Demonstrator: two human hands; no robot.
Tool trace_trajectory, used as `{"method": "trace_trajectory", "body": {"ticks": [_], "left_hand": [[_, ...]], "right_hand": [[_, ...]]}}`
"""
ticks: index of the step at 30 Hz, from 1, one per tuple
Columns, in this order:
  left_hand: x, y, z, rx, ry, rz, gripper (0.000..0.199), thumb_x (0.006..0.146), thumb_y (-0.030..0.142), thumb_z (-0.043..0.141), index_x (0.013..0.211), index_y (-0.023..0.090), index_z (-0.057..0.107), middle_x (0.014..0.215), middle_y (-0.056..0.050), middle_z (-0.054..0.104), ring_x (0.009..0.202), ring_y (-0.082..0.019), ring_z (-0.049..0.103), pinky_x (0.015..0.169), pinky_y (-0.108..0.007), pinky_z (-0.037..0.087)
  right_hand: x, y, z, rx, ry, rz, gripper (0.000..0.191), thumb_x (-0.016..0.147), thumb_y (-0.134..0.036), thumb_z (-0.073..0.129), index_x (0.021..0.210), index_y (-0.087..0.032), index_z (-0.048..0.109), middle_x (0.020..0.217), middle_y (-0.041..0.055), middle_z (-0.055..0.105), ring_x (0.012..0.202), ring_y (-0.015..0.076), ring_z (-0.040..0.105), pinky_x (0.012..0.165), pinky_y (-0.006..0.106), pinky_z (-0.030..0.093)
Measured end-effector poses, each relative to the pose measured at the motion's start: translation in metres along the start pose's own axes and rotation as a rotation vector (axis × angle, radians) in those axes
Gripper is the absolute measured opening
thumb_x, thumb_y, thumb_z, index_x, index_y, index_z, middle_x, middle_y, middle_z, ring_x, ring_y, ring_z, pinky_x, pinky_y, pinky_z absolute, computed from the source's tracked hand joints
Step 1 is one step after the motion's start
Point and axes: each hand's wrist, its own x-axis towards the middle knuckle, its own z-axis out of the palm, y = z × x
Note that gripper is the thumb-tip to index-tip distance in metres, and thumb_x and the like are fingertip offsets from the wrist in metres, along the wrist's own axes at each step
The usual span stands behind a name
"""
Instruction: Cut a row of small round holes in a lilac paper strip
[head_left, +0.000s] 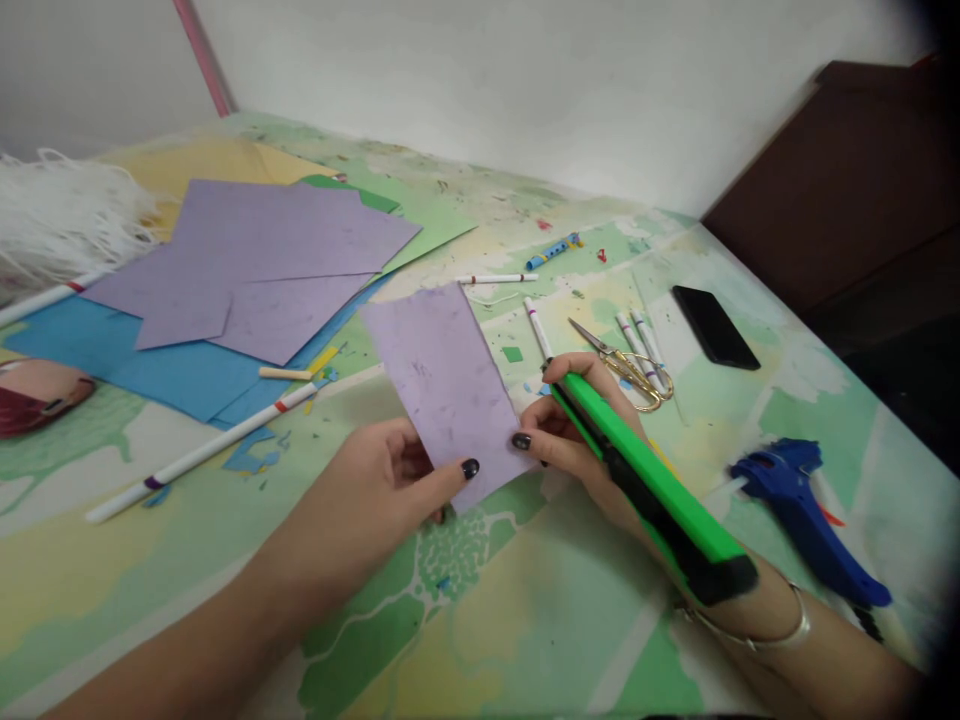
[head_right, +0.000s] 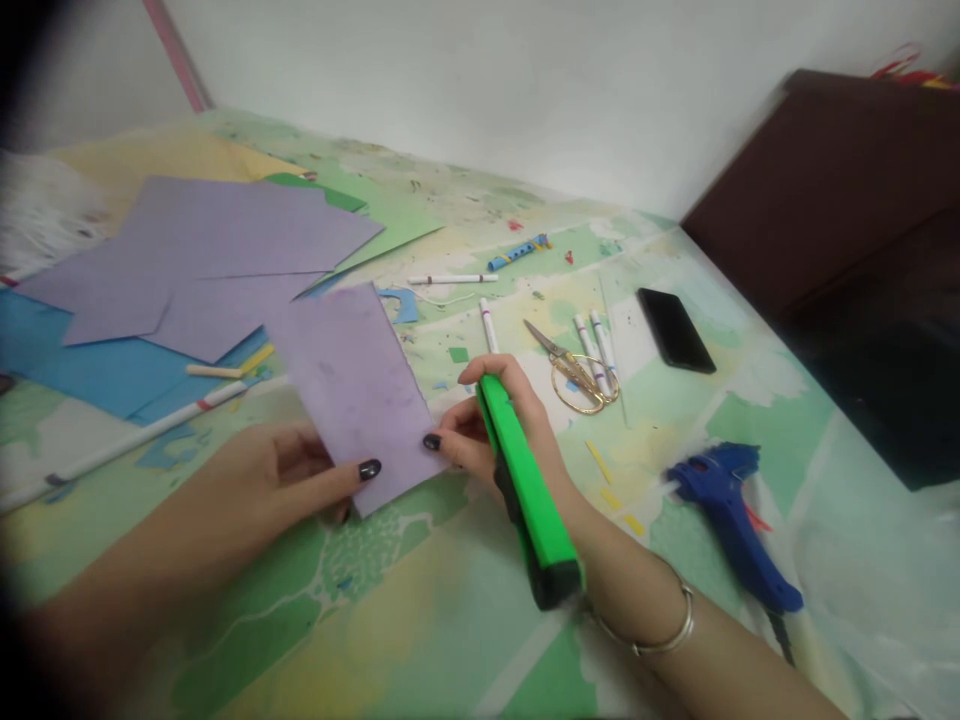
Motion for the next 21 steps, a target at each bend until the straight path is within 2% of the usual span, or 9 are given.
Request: {"method": "trace_trajectory", "body": {"ticks": [2, 4, 6, 8, 10, 12, 16, 18, 21], "left_hand": [[-0.002, -0.005, -0.002, 0.254, 0.232, 0.098, 0.040, 0.074, 0.039, 0.064, 0.107, 0.018, 0.055, 0.089, -0.008, 0.068, 0.069, -0.020, 0.065, 0.054, -0.035, 0.057], [-0.006, -0.010, -0.002, 0.553, 0.508, 0.276, 0.059, 0.073, 0.040, 0.066, 0.123, 0.018, 0.044, 0.108, -0.013, 0.059, 0.082, -0.024, 0.063, 0.060, -0.039, 0.057], [-0.011, -0.013, 0.001, 0.839, 0.632, 0.468, 0.061, 0.077, 0.035, 0.065, 0.129, 0.014, 0.039, 0.116, -0.017, 0.052, 0.098, -0.028, 0.058, 0.073, -0.044, 0.055], [-0.016, -0.016, 0.006, 1.019, 0.506, 0.644, 0.042, 0.084, 0.023, 0.059, 0.122, 0.010, 0.047, 0.114, -0.018, 0.054, 0.108, -0.030, 0.054, 0.086, -0.048, 0.052], [-0.022, -0.021, 0.012, 1.108, 0.276, 0.803, 0.019, 0.088, 0.015, 0.053, 0.106, 0.009, 0.057, 0.108, -0.017, 0.060, 0.106, -0.029, 0.057, 0.088, -0.047, 0.052], [-0.026, -0.026, 0.017, 1.169, 0.173, 0.859, 0.021, 0.090, 0.018, 0.053, 0.105, 0.006, 0.061, 0.110, -0.020, 0.064, 0.108, -0.032, 0.059, 0.087, -0.050, 0.053], [-0.030, -0.032, 0.021, 1.230, 0.150, 0.815, 0.045, 0.092, 0.040, 0.053, 0.120, 0.006, 0.060, 0.120, -0.018, 0.065, 0.112, -0.036, 0.059, 0.090, -0.055, 0.050], [-0.031, -0.033, 0.022, 1.238, 0.144, 0.796, 0.051, 0.092, 0.047, 0.050, 0.121, 0.006, 0.061, 0.123, -0.018, 0.065, 0.114, -0.036, 0.058, 0.092, -0.055, 0.048], [-0.032, -0.033, 0.023, 1.211, 0.143, 0.763, 0.054, 0.092, 0.050, 0.047, 0.122, 0.008, 0.061, 0.127, -0.017, 0.063, 0.118, -0.035, 0.057, 0.097, -0.053, 0.044]], "right_hand": [[0.004, 0.001, -0.005, -0.049, -0.034, 0.047, 0.046, 0.071, -0.020, 0.075, 0.100, -0.027, 0.040, 0.066, -0.0074, 0.059, 0.057, 0.0102, 0.056, 0.051, 0.021, 0.045], [0.006, 0.002, -0.008, -0.101, -0.053, 0.080, 0.046, 0.071, -0.019, 0.075, 0.102, -0.027, 0.042, 0.066, -0.0070, 0.059, 0.055, 0.0102, 0.055, 0.049, 0.020, 0.044], [0.006, 0.002, -0.009, -0.155, -0.050, 0.097, 0.044, 0.072, -0.022, 0.075, 0.102, -0.026, 0.043, 0.066, -0.0065, 0.060, 0.052, 0.0100, 0.054, 0.046, 0.020, 0.044], [0.005, 0.003, -0.010, -0.210, -0.060, 0.078, 0.041, 0.074, -0.029, 0.076, 0.101, -0.026, 0.045, 0.064, -0.0057, 0.061, 0.049, 0.0101, 0.054, 0.045, 0.021, 0.044], [0.005, 0.003, -0.012, -0.246, -0.043, 0.012, 0.035, 0.079, -0.040, 0.070, 0.102, -0.025, 0.049, 0.062, -0.0041, 0.061, 0.048, 0.0110, 0.055, 0.044, 0.022, 0.044], [0.006, 0.003, -0.018, -0.271, 0.011, -0.070, 0.036, 0.086, -0.052, 0.059, 0.108, -0.024, 0.055, 0.062, -0.0019, 0.062, 0.047, 0.0113, 0.054, 0.043, 0.023, 0.041], [0.008, 0.000, -0.029, -0.289, 0.082, -0.112, 0.055, 0.090, -0.065, 0.040, 0.118, -0.025, 0.064, 0.060, 0.0003, 0.059, 0.048, 0.0119, 0.051, 0.044, 0.025, 0.039], [0.008, -0.002, -0.031, -0.283, 0.080, -0.034, 0.050, 0.090, -0.062, 0.045, 0.114, -0.026, 0.069, 0.064, 0.0022, 0.063, 0.053, 0.0129, 0.055, 0.045, 0.025, 0.041], [0.008, -0.004, -0.027, -0.321, -0.031, 0.071, 0.028, 0.081, -0.043, 0.069, 0.101, -0.023, 0.075, 0.068, 0.0027, 0.069, 0.054, 0.0131, 0.059, 0.046, 0.023, 0.046]]}}
